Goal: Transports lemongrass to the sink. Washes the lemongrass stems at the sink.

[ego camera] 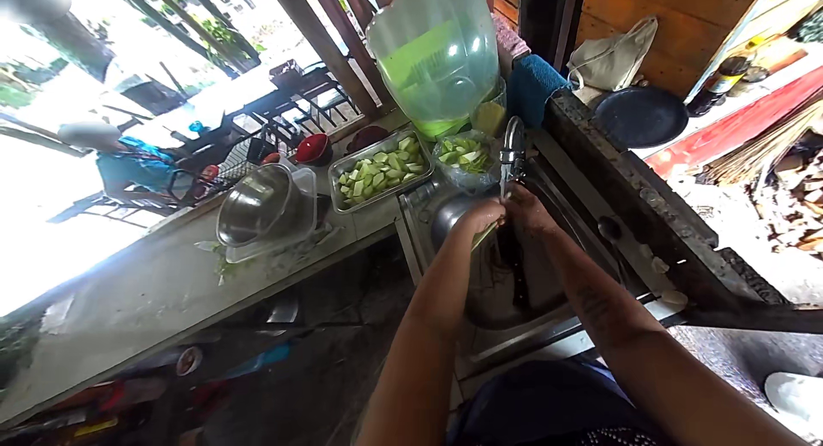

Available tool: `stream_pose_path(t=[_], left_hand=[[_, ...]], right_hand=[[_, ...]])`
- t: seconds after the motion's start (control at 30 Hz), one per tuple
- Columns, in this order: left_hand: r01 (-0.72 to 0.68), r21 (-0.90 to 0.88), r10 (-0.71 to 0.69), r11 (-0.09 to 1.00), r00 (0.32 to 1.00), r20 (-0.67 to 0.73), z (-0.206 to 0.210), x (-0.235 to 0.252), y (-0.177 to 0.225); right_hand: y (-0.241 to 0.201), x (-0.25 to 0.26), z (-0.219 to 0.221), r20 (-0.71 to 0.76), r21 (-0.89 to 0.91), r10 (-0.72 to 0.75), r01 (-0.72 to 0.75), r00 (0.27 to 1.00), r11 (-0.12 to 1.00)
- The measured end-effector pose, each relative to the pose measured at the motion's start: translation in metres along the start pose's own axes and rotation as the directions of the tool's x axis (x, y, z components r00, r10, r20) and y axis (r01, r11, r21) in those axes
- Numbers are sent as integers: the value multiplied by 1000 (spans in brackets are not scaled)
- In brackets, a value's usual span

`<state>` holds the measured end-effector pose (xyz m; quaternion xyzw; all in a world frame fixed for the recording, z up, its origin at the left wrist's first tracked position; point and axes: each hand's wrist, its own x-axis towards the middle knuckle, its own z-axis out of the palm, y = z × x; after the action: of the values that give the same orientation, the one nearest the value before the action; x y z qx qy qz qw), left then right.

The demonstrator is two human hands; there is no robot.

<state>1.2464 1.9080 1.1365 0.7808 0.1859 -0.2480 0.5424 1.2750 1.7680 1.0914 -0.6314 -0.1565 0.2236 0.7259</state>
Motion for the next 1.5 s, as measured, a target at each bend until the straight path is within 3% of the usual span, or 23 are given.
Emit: stream_pose_path(t=[0.17, 0.27, 0.37, 0.43, 0.47, 0.53, 0.6, 0.77, 0.87, 0.93, 1.07, 1.2, 1.3, 1.5], left_hand=[[-82, -13, 83, 997, 993, 80, -3, -1, -13], [-86, -35, 89, 996, 993, 81, -4, 0, -18], [-46, -66, 50, 997, 997, 62, -3, -13, -5], [-28, -70, 31, 997, 998, 53, -5, -11, -3], [-16, -71, 18, 997, 999, 31, -6, -11, -2], [-15, -62, 12, 998, 999, -46, -9, -12, 0], [-13, -60, 7, 998, 994, -113, -14, -13, 2], [-37, -106, 20, 994, 988, -156, -28, -32, 23], [-53, -202, 19, 978, 986, -168, -44, -44, 28], [-79, -266, 39, 961, 988, -151, -53, -49, 27], [-125, -362, 97, 924, 991, -96, -60, -53, 22], [-150, -338, 118, 929, 986, -114, -63, -50, 20], [-125, -218, 89, 968, 981, -171, -62, -50, 22], [-10, 176, 53, 984, 969, -242, -47, -42, 18]], right_hand=[[3, 8, -15, -4, -67, 1, -2, 1000, 998], [0, 13, -7, -129, -84, 51, -62, 990, 995], [-7, 22, 5, -294, 21, 223, -226, 930, 974], [-10, 27, 13, -360, 261, 422, -344, 832, 902], [-8, 29, 13, -340, 377, 505, -377, 794, 846], [1, 30, 10, -238, 434, 526, -395, 817, 810], [13, 25, 14, -142, 421, 527, -431, 838, 798], [32, -12, 57, -56, 194, 635, -615, 771, 764], [30, -28, 76, 143, 231, 702, -713, 697, 661], [37, -23, 83, 239, 324, 654, -694, 718, 643], [35, -3, 91, 268, 474, 552, -607, 789, 637], [16, 2, 90, 218, 479, 420, -472, 881, 740], [7, -1, 77, 179, 377, 380, -420, 907, 825], [3, 25, 24, -64, 499, 211, -152, 975, 853]])
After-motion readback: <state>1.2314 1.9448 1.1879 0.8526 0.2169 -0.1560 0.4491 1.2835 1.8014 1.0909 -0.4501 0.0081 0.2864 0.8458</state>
